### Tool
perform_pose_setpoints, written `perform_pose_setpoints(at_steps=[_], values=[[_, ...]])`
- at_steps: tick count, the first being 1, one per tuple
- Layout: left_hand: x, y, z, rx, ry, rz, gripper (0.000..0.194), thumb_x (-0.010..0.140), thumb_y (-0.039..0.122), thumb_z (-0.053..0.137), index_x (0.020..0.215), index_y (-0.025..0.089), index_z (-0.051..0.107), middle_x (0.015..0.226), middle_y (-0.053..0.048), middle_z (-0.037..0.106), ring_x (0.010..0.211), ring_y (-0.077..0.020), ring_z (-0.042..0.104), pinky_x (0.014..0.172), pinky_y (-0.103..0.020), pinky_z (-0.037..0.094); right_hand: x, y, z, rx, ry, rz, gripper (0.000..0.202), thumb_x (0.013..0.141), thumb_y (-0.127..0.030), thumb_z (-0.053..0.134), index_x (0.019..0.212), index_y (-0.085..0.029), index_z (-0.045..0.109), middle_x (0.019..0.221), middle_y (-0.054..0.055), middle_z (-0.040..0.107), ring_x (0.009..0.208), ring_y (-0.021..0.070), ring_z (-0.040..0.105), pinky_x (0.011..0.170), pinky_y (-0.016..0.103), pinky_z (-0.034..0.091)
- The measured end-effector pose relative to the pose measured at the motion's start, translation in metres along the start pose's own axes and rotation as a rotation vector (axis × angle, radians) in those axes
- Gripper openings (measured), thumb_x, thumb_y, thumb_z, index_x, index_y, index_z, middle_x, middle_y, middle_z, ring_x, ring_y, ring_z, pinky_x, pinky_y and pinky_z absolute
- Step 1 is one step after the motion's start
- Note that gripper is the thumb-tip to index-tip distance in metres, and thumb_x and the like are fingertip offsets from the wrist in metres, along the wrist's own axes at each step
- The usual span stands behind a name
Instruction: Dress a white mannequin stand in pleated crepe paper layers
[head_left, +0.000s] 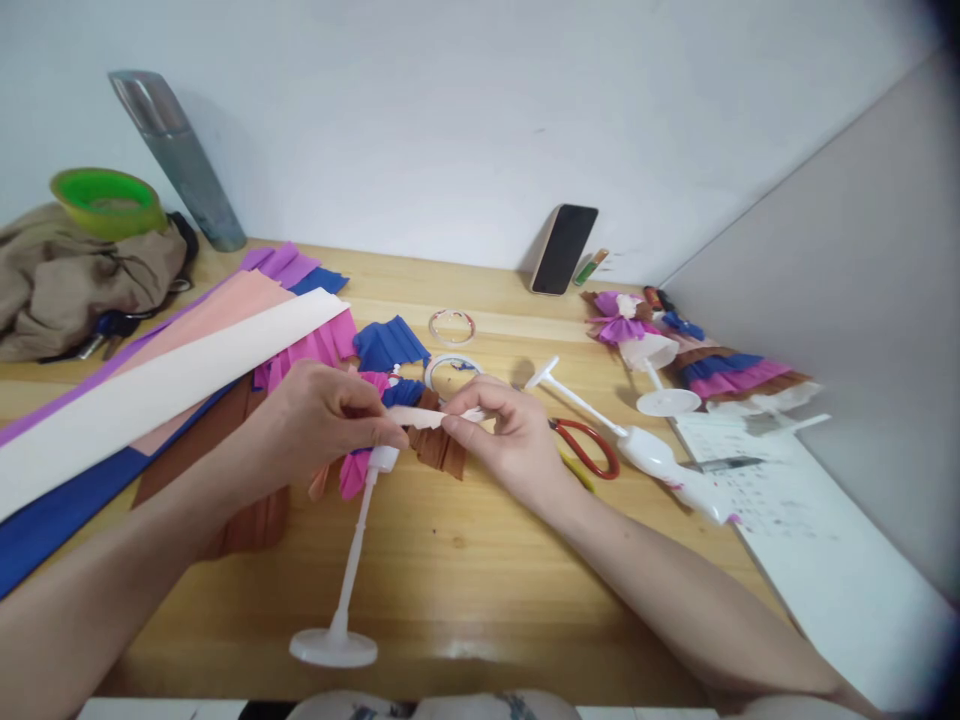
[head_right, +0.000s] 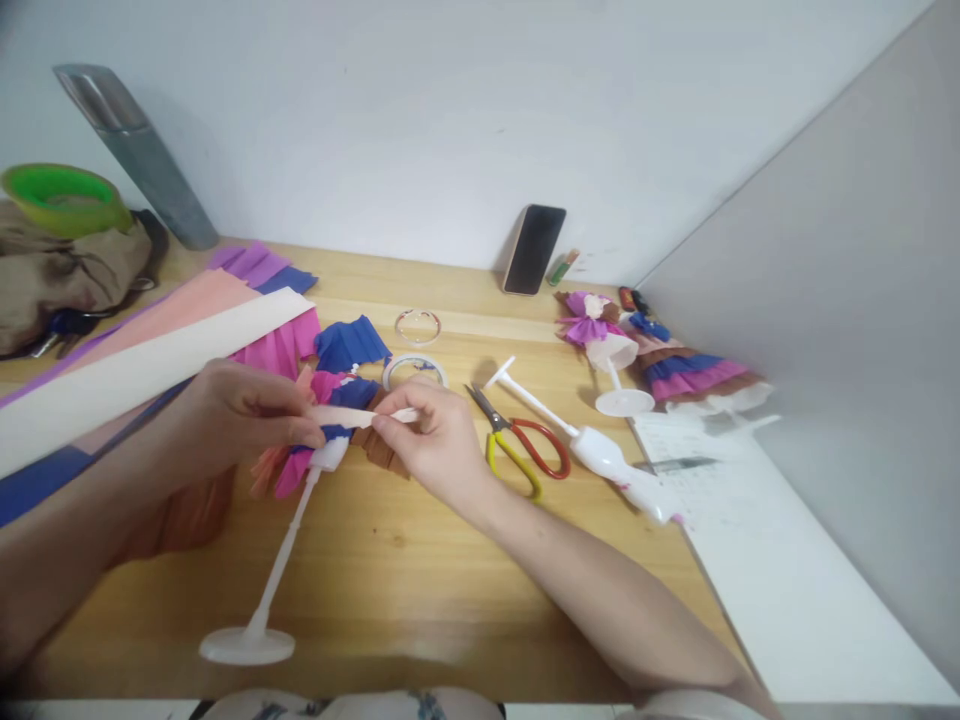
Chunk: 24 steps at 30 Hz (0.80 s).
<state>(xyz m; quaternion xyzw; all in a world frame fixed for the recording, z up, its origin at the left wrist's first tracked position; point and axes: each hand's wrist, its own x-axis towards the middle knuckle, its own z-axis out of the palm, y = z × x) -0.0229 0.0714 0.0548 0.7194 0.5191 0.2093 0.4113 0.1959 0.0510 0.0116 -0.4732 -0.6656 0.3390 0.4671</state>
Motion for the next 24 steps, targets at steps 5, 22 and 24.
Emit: perform_pose_setpoints(at_steps=[5, 22, 24], values=[[0.008, -0.005, -0.011, -0.067, 0.146, 0.006, 0.053, 0.058, 0.041, 0.085, 0.105, 0.02, 0.079, 0.076, -0.003, 0.074, 0.057, -0.015, 0.059, 0.052, -0.025, 0.046, 0.003, -0.002, 0.0, 0.092, 0.005, 0.091, 0.011, 0.072, -0.026, 0.067, 0.063, -0.02, 0.066, 0.064, 0.0, 0.066, 0.062, 0.015, 0.057, 0.062, 0.029, 0.045], [-0.001, -0.007, 0.03, -0.208, 0.324, 0.386, 0.013, 0.076, 0.015, 0.073, 0.083, 0.023, 0.08, 0.08, -0.005, 0.077, 0.072, -0.0188, 0.07, 0.062, -0.03, 0.057, -0.003, 0.0, 0.005, 0.106, -0.004, 0.119, 0.012, 0.075, -0.028, 0.069, 0.067, -0.02, 0.066, 0.061, -0.001, 0.065, 0.054, 0.0133, 0.057, 0.052, 0.026, 0.045], [-0.002, -0.007, 0.03, -0.175, 0.337, 0.389, 0.015, 0.078, 0.014, 0.072, 0.083, 0.025, 0.08, 0.081, -0.004, 0.078, 0.072, -0.0192, 0.07, 0.063, -0.031, 0.058, -0.004, 0.001, 0.005, 0.049, 0.028, 0.049, 0.011, 0.077, -0.026, 0.067, 0.067, -0.021, 0.066, 0.066, 0.0, 0.067, 0.062, 0.0153, 0.06, 0.058, 0.029, 0.047]])
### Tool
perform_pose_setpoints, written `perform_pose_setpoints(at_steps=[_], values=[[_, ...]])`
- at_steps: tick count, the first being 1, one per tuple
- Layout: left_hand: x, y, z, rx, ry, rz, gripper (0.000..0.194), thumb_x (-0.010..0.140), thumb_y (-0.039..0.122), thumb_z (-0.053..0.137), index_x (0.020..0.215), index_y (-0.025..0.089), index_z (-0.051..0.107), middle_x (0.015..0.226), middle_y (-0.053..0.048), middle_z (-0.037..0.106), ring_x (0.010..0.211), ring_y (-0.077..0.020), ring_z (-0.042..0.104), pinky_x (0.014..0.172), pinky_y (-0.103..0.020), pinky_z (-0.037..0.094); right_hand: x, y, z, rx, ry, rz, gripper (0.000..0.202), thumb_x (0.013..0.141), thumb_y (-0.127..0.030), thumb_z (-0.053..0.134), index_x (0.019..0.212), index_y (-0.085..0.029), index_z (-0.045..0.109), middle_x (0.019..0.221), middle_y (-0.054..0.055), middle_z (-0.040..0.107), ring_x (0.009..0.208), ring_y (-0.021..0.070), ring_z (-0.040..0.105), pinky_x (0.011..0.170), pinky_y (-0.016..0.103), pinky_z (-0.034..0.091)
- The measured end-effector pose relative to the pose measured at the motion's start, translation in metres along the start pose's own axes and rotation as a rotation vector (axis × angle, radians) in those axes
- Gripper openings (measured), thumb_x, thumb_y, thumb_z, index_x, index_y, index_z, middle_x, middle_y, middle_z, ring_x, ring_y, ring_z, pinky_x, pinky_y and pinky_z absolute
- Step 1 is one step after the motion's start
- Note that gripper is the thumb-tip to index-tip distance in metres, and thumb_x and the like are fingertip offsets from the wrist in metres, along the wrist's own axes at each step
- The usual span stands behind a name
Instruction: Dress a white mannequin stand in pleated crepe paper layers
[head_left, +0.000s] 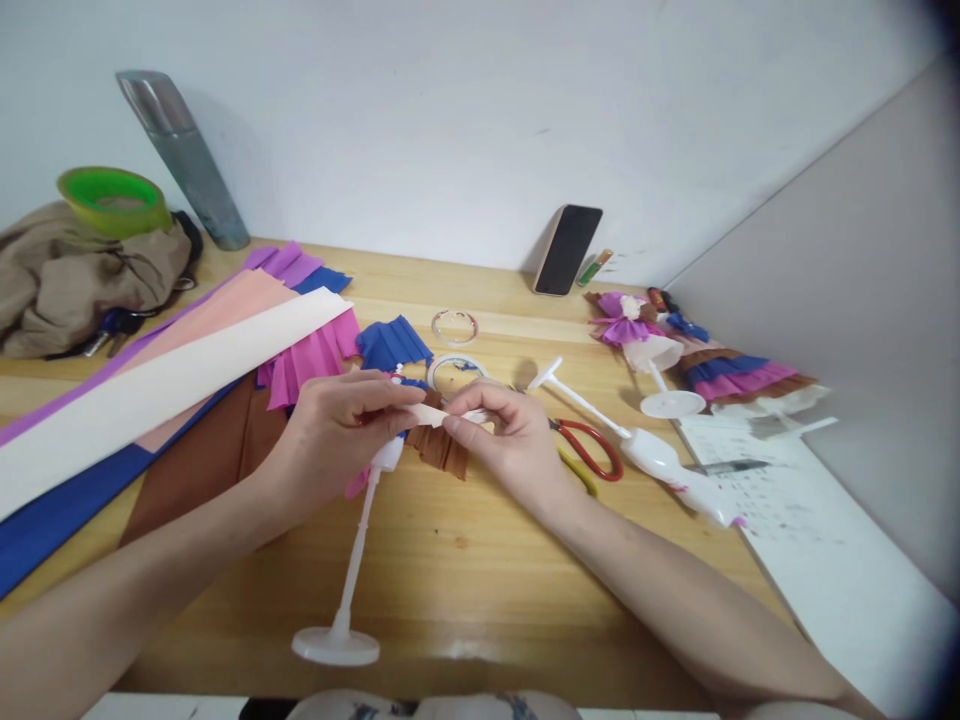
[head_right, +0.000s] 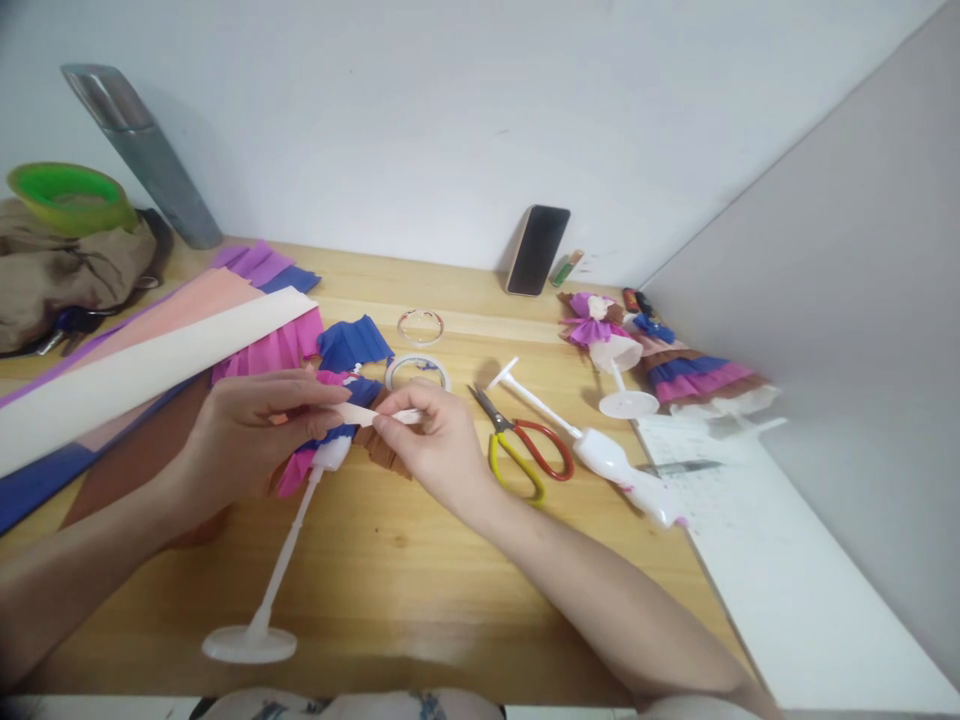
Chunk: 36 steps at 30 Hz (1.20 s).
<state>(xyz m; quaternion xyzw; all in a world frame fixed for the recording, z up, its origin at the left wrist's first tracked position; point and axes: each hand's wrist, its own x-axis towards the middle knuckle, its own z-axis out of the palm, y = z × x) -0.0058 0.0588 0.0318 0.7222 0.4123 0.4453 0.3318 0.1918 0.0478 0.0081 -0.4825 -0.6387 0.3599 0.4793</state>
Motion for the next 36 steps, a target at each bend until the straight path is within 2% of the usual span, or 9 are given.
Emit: perform_pose_setpoints(at_steps=[4, 9, 15, 20, 25, 27, 29, 32, 36], values=[[-0.002, 0.0, 0.001, 0.021, 0.01, -0.028, 0.009, 0.08, 0.02, 0.072, 0.084, 0.025, 0.079, 0.084, -0.005, 0.078, 0.073, -0.0203, 0.071, 0.065, -0.032, 0.058, 0.0, 0.0, 0.0, -0.08, 0.035, -0.142, 0.013, 0.079, -0.019, 0.066, 0.067, -0.021, 0.066, 0.074, 0.002, 0.069, 0.074, 0.0176, 0.063, 0.071, 0.033, 0.049], [-0.002, 0.001, 0.003, 0.141, 0.01, 0.024, 0.006, 0.083, 0.024, 0.071, 0.08, 0.021, 0.076, 0.075, -0.004, 0.074, 0.065, -0.0169, 0.064, 0.059, -0.029, 0.05, 0.0, 0.0, 0.001, -0.066, 0.064, -0.165, 0.013, 0.079, -0.017, 0.066, 0.067, -0.021, 0.067, 0.073, 0.002, 0.07, 0.073, 0.0175, 0.063, 0.067, 0.032, 0.049], [-0.003, 0.004, 0.003, 0.218, -0.013, 0.043, 0.014, 0.086, 0.016, 0.065, 0.073, 0.021, 0.069, 0.068, -0.001, 0.068, 0.063, -0.0144, 0.059, 0.058, -0.027, 0.047, -0.003, -0.001, 0.002, -0.116, 0.063, -0.174, 0.013, 0.08, -0.017, 0.065, 0.068, -0.022, 0.066, 0.071, 0.001, 0.068, 0.067, 0.0158, 0.061, 0.063, 0.03, 0.047], [-0.001, 0.002, 0.003, 0.205, 0.033, 0.136, 0.015, 0.084, 0.014, 0.066, 0.07, 0.02, 0.068, 0.09, -0.005, 0.071, 0.08, -0.0162, 0.067, 0.064, -0.026, 0.053, -0.005, 0.0, 0.0, -0.152, 0.048, -0.212, 0.014, 0.083, -0.015, 0.063, 0.071, -0.022, 0.066, 0.072, 0.0, 0.068, 0.069, 0.0154, 0.062, 0.064, 0.029, 0.047], [0.0, 0.004, 0.001, 0.151, -0.073, 0.142, 0.023, 0.084, 0.012, 0.063, 0.063, 0.02, 0.059, 0.073, -0.001, 0.071, 0.066, -0.0131, 0.064, 0.06, -0.025, 0.051, -0.004, -0.001, 0.0, -0.158, 0.049, -0.22, 0.014, 0.082, -0.016, 0.063, 0.07, -0.022, 0.065, 0.07, 0.0, 0.067, 0.067, 0.0154, 0.061, 0.063, 0.029, 0.047], [0.001, 0.002, 0.001, 0.205, -0.092, 0.147, 0.02, 0.085, 0.011, 0.061, 0.067, 0.02, 0.06, 0.07, -0.001, 0.07, 0.064, -0.0129, 0.063, 0.059, -0.024, 0.05, -0.004, -0.002, 0.0, -0.156, 0.051, -0.217, 0.014, 0.082, -0.015, 0.064, 0.07, -0.022, 0.065, 0.068, -0.001, 0.067, 0.065, 0.0149, 0.06, 0.061, 0.029, 0.046], [0.001, -0.003, 0.001, 0.292, -0.086, 0.22, 0.014, 0.088, 0.011, 0.057, 0.083, 0.02, 0.067, 0.077, -0.002, 0.072, 0.067, -0.0134, 0.064, 0.061, -0.025, 0.05, -0.004, -0.002, 0.001, -0.158, 0.051, -0.221, 0.014, 0.082, -0.015, 0.064, 0.069, -0.022, 0.065, 0.067, -0.001, 0.066, 0.064, 0.0146, 0.06, 0.06, 0.028, 0.046], [0.001, -0.011, 0.002, 0.4, -0.11, 0.422, 0.026, 0.091, 0.008, 0.051, 0.106, 0.019, 0.07, 0.089, -0.006, 0.072, 0.074, -0.014, 0.067, 0.062, -0.024, 0.052, -0.004, -0.002, 0.002, -0.175, 0.053, -0.234, 0.014, 0.082, -0.015, 0.064, 0.07, -0.022, 0.065, 0.069, 0.0, 0.067, 0.065, 0.0149, 0.061, 0.062, 0.029, 0.047], [0.0, -0.013, 0.003, 0.469, -0.116, 0.509, 0.021, 0.092, 0.006, 0.05, 0.094, 0.017, 0.069, 0.086, -0.006, 0.068, 0.072, -0.0121, 0.065, 0.06, -0.021, 0.051, -0.005, -0.001, 0.002, -0.184, 0.045, -0.245, 0.013, 0.082, -0.014, 0.063, 0.072, -0.022, 0.066, 0.071, 0.0, 0.068, 0.066, 0.0151, 0.062, 0.062, 0.029, 0.048]])
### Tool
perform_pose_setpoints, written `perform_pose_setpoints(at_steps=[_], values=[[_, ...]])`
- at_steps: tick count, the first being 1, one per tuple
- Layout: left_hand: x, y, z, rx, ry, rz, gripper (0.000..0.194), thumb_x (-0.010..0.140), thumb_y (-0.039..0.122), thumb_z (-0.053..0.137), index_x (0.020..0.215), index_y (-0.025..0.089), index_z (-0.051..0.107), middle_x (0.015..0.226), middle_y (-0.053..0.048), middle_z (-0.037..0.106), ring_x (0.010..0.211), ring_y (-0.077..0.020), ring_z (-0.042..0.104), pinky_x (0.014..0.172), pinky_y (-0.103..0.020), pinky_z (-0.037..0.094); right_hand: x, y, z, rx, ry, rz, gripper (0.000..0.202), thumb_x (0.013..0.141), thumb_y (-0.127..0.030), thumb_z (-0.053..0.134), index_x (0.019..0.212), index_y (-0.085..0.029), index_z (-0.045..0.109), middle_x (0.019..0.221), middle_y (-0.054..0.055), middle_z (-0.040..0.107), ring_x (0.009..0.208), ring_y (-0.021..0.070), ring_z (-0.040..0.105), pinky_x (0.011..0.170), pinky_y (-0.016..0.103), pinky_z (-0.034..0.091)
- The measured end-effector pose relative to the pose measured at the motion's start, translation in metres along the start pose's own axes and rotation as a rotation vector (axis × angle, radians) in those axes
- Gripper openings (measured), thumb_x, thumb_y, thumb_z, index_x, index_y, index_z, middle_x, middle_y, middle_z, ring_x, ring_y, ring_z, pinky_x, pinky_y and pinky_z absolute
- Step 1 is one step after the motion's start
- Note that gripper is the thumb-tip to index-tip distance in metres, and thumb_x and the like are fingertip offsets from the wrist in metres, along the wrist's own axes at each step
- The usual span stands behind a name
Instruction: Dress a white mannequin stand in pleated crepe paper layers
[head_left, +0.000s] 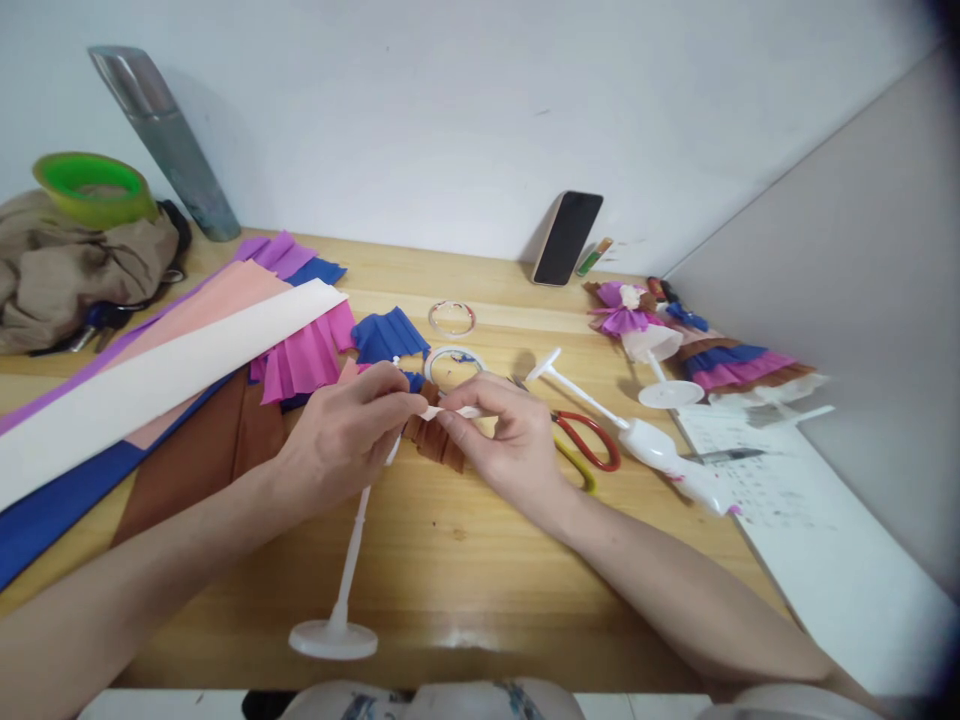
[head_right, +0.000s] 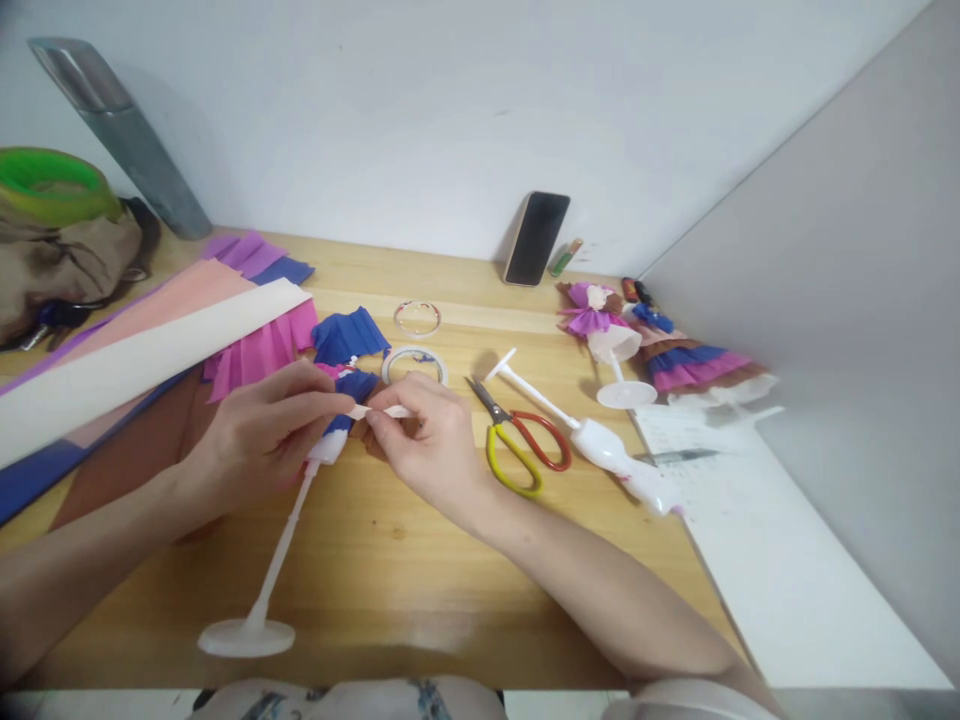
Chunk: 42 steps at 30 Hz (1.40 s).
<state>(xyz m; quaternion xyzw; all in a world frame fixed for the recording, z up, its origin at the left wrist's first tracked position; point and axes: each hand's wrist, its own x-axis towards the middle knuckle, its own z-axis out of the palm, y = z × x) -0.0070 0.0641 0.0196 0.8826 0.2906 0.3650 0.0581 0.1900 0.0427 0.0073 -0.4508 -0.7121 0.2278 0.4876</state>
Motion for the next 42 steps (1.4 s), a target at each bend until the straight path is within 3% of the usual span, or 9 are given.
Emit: perform_pose_setpoints(at_steps=[3, 8, 14, 19, 25, 29, 36, 39, 42], values=[[0.003, 0.003, -0.003, -0.003, -0.01, -0.026, 0.018, 0.092, 0.008, 0.05, 0.086, 0.016, 0.065, 0.089, -0.007, 0.069, 0.077, -0.0134, 0.066, 0.066, -0.023, 0.053, 0.0, 0.0, 0.0, -0.002, 0.001, -0.01, 0.014, 0.082, -0.014, 0.063, 0.071, -0.022, 0.065, 0.07, 0.0, 0.068, 0.066, 0.0154, 0.062, 0.062, 0.029, 0.048], [0.003, 0.005, -0.001, -0.073, -0.062, -0.021, 0.012, 0.09, 0.019, 0.057, 0.099, 0.016, 0.063, 0.095, -0.009, 0.071, 0.083, -0.0188, 0.069, 0.077, -0.033, 0.058, -0.001, -0.001, 0.001, -0.023, -0.006, -0.01, 0.015, 0.082, -0.012, 0.062, 0.071, -0.022, 0.065, 0.07, 0.001, 0.068, 0.067, 0.0156, 0.063, 0.063, 0.03, 0.049], [0.0, 0.004, 0.007, -0.051, 0.011, -0.032, 0.014, 0.092, 0.012, 0.058, 0.082, 0.016, 0.067, 0.079, -0.004, 0.07, 0.068, -0.0125, 0.066, 0.061, -0.021, 0.052, -0.003, -0.003, 0.003, -0.053, -0.015, -0.074, 0.015, 0.084, -0.013, 0.063, 0.071, -0.021, 0.064, 0.071, 0.001, 0.068, 0.066, 0.015, 0.063, 0.063, 0.03, 0.05], [0.0, 0.007, 0.005, -0.026, 0.081, -0.037, 0.015, 0.091, 0.013, 0.06, 0.079, 0.017, 0.069, 0.074, -0.003, 0.069, 0.062, -0.011, 0.064, 0.056, -0.019, 0.049, -0.004, -0.004, 0.002, -0.06, -0.005, -0.114, 0.015, 0.085, -0.012, 0.064, 0.074, -0.021, 0.064, 0.072, 0.002, 0.068, 0.066, 0.0148, 0.063, 0.063, 0.029, 0.05], [-0.006, -0.002, 0.002, 0.201, 0.238, 0.193, 0.018, 0.086, 0.003, 0.061, 0.093, 0.019, 0.068, 0.078, -0.004, 0.07, 0.062, -0.0128, 0.062, 0.058, -0.024, 0.05, -0.002, -0.004, -0.002, 0.066, 0.003, -0.103, 0.015, 0.085, -0.013, 0.065, 0.096, -0.022, 0.067, 0.099, 0.006, 0.074, 0.089, 0.0188, 0.069, 0.078, 0.034, 0.057], [-0.007, -0.008, 0.0, 0.278, 0.272, 0.393, 0.013, 0.086, 0.006, 0.063, 0.096, 0.014, 0.067, 0.077, -0.005, 0.07, 0.063, -0.0133, 0.06, 0.057, -0.024, 0.051, -0.002, -0.002, -0.003, 0.168, -0.045, -0.006, 0.02, 0.082, -0.015, 0.068, 0.1, -0.024, 0.066, 0.088, 0.001, 0.073, 0.078, 0.0165, 0.069, 0.07, 0.029, 0.057], [-0.008, -0.008, 0.005, 0.264, 0.278, 0.357, 0.016, 0.087, 0.004, 0.061, 0.098, 0.014, 0.065, 0.076, -0.004, 0.067, 0.062, -0.0116, 0.058, 0.057, -0.023, 0.05, -0.003, -0.003, -0.004, 0.059, -0.039, -0.15, 0.024, 0.086, -0.011, 0.064, 0.106, -0.024, 0.064, 0.097, 0.003, 0.075, 0.083, 0.0157, 0.072, 0.071, 0.026, 0.058], [-0.007, -0.009, 0.006, 0.246, 0.272, 0.33, 0.018, 0.087, 0.003, 0.06, 0.1, 0.015, 0.065, 0.075, -0.003, 0.065, 0.061, -0.0109, 0.057, 0.057, -0.022, 0.05, -0.003, -0.003, -0.007, -0.025, -0.08, -0.251, 0.014, 0.089, -0.009, 0.061, 0.094, -0.021, 0.066, 0.086, 0.003, 0.076, 0.074, 0.0138, 0.071, 0.067, 0.024, 0.055], [-0.005, -0.009, 0.007, 0.202, 0.277, 0.298, 0.015, 0.086, 0.004, 0.064, 0.097, 0.014, 0.065, 0.075, -0.004, 0.066, 0.062, -0.0118, 0.06, 0.057, -0.022, 0.051, -0.002, -0.002, -0.008, 0.011, -0.092, -0.191, 0.01, 0.089, -0.013, 0.062, 0.085, -0.021, 0.067, 0.078, 0.001, 0.075, 0.068, 0.0133, 0.069, 0.061, 0.023, 0.053]])
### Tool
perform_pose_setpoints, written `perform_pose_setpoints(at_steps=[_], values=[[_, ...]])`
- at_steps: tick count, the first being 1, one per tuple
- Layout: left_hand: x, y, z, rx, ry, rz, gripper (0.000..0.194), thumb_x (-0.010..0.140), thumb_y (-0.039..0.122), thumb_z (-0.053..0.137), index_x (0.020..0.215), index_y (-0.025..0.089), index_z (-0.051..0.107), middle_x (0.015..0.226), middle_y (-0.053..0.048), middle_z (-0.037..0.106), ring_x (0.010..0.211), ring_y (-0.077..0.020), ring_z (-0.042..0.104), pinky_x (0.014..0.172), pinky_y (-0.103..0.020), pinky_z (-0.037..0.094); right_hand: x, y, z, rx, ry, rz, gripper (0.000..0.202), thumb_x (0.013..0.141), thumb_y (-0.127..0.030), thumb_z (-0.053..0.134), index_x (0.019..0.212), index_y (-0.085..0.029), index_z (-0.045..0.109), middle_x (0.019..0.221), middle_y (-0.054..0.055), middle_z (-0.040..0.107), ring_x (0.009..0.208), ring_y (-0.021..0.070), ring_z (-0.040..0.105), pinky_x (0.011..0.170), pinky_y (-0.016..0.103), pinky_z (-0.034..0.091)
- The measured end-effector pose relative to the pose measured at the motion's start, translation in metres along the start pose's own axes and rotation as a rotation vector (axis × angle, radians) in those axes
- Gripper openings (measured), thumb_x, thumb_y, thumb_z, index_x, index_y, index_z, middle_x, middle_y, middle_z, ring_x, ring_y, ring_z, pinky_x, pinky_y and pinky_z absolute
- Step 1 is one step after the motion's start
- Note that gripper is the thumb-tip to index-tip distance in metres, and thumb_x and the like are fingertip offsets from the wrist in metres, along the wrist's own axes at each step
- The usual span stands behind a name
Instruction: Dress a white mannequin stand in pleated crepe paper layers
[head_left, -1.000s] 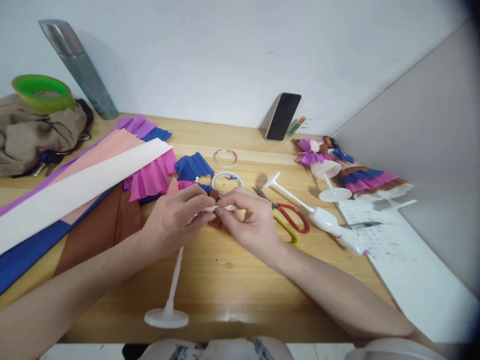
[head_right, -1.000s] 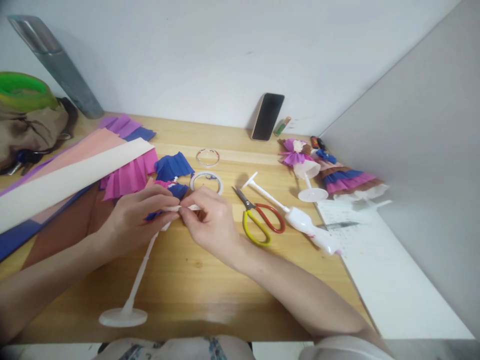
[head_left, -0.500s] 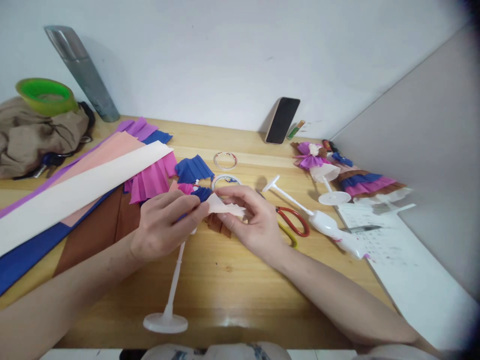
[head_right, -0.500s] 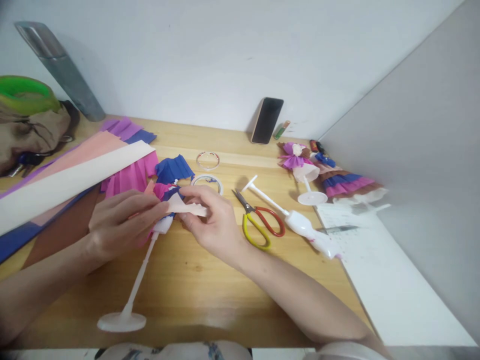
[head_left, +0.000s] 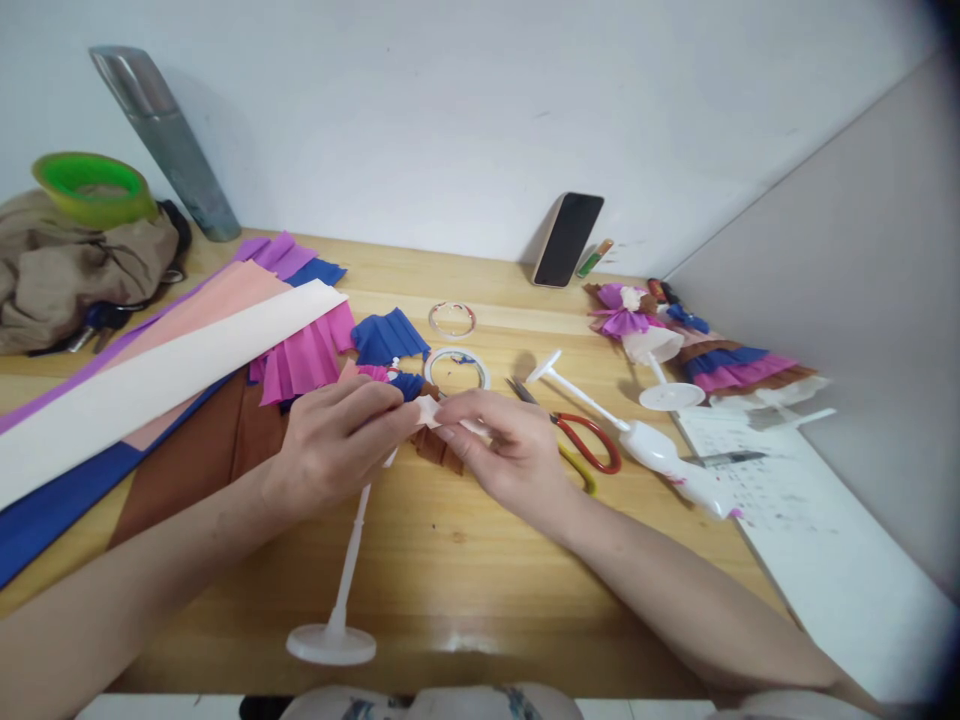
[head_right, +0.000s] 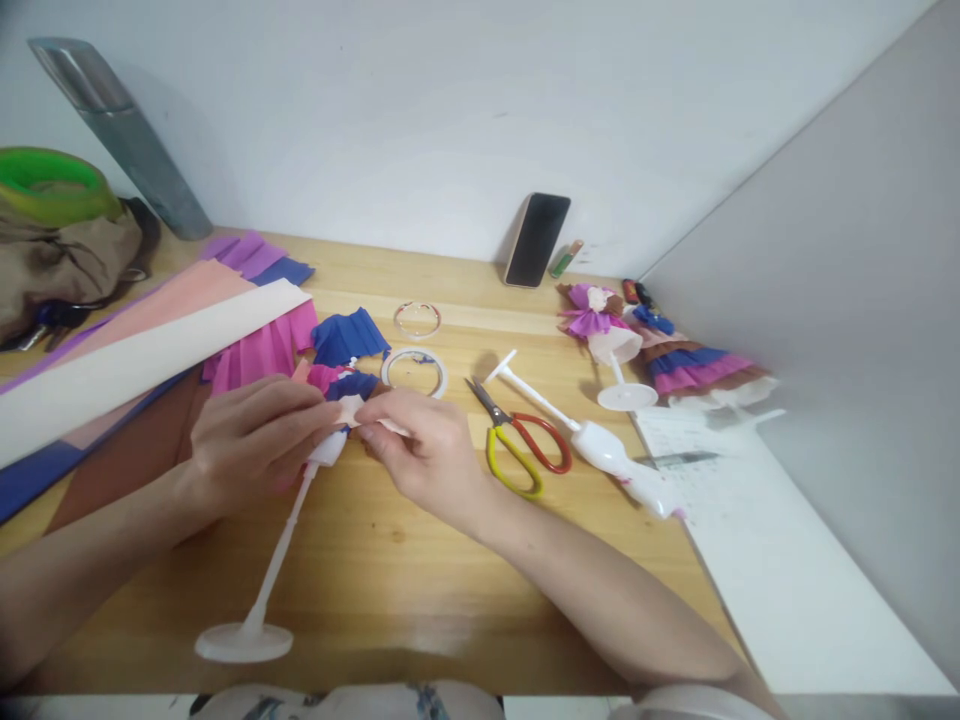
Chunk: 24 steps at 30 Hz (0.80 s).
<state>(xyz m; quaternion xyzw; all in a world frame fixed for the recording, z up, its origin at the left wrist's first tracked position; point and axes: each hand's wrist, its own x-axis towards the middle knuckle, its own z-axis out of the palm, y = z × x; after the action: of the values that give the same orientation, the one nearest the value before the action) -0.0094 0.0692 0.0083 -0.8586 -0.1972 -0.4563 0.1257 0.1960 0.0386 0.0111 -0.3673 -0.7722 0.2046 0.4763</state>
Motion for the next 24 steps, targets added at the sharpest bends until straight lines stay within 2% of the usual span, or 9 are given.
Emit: perform_pose_setpoints(at_steps=[5, 7, 11, 18, 24], values=[[0.003, 0.002, 0.0, -0.075, 0.016, -0.068, 0.013, 0.086, 0.005, 0.065, 0.093, 0.016, 0.065, 0.074, -0.003, 0.068, 0.062, -0.0115, 0.063, 0.057, -0.02, 0.051, 0.001, -0.001, 0.003, 0.151, 0.056, 0.259, 0.005, 0.084, -0.022, 0.067, 0.08, -0.022, 0.068, 0.069, 0.0, 0.072, 0.062, 0.0143, 0.067, 0.057, 0.025, 0.052], [0.005, 0.003, -0.001, -0.102, 0.012, -0.093, 0.012, 0.086, 0.005, 0.065, 0.09, 0.016, 0.065, 0.072, -0.003, 0.069, 0.06, -0.011, 0.063, 0.057, -0.02, 0.05, 0.002, -0.002, 0.004, 0.19, 0.084, 0.319, 0.004, 0.081, -0.022, 0.068, 0.077, -0.022, 0.068, 0.069, 0.001, 0.072, 0.064, 0.0153, 0.067, 0.058, 0.027, 0.052], [0.007, 0.005, -0.001, -0.193, 0.003, -0.19, 0.009, 0.087, 0.009, 0.066, 0.086, 0.018, 0.066, 0.071, -0.002, 0.072, 0.057, -0.0095, 0.065, 0.054, -0.017, 0.049, 0.003, -0.004, 0.003, 0.246, 0.097, 0.342, 0.005, 0.079, -0.022, 0.069, 0.074, -0.022, 0.067, 0.069, 0.001, 0.071, 0.066, 0.016, 0.067, 0.059, 0.028, 0.052], [0.009, 0.007, -0.005, -0.298, -0.062, -0.369, 0.01, 0.087, 0.013, 0.065, 0.081, 0.02, 0.068, 0.062, 0.001, 0.071, 0.049, -0.0092, 0.061, 0.049, -0.017, 0.046, 0.004, -0.001, 0.002, 0.284, 0.034, 0.398, 0.002, 0.078, -0.024, 0.069, 0.078, -0.022, 0.069, 0.065, 0.0, 0.069, 0.058, 0.0144, 0.062, 0.055, 0.027, 0.05], [0.009, 0.01, -0.005, -0.361, -0.084, -0.438, 0.011, 0.086, 0.014, 0.066, 0.079, 0.019, 0.071, 0.056, 0.002, 0.068, 0.045, -0.0082, 0.057, 0.046, -0.017, 0.044, 0.005, 0.0, 0.003, 0.28, 0.12, 0.397, 0.003, 0.075, -0.021, 0.071, 0.073, -0.021, 0.07, 0.07, 0.0, 0.071, 0.058, 0.0118, 0.06, 0.054, 0.024, 0.047]])
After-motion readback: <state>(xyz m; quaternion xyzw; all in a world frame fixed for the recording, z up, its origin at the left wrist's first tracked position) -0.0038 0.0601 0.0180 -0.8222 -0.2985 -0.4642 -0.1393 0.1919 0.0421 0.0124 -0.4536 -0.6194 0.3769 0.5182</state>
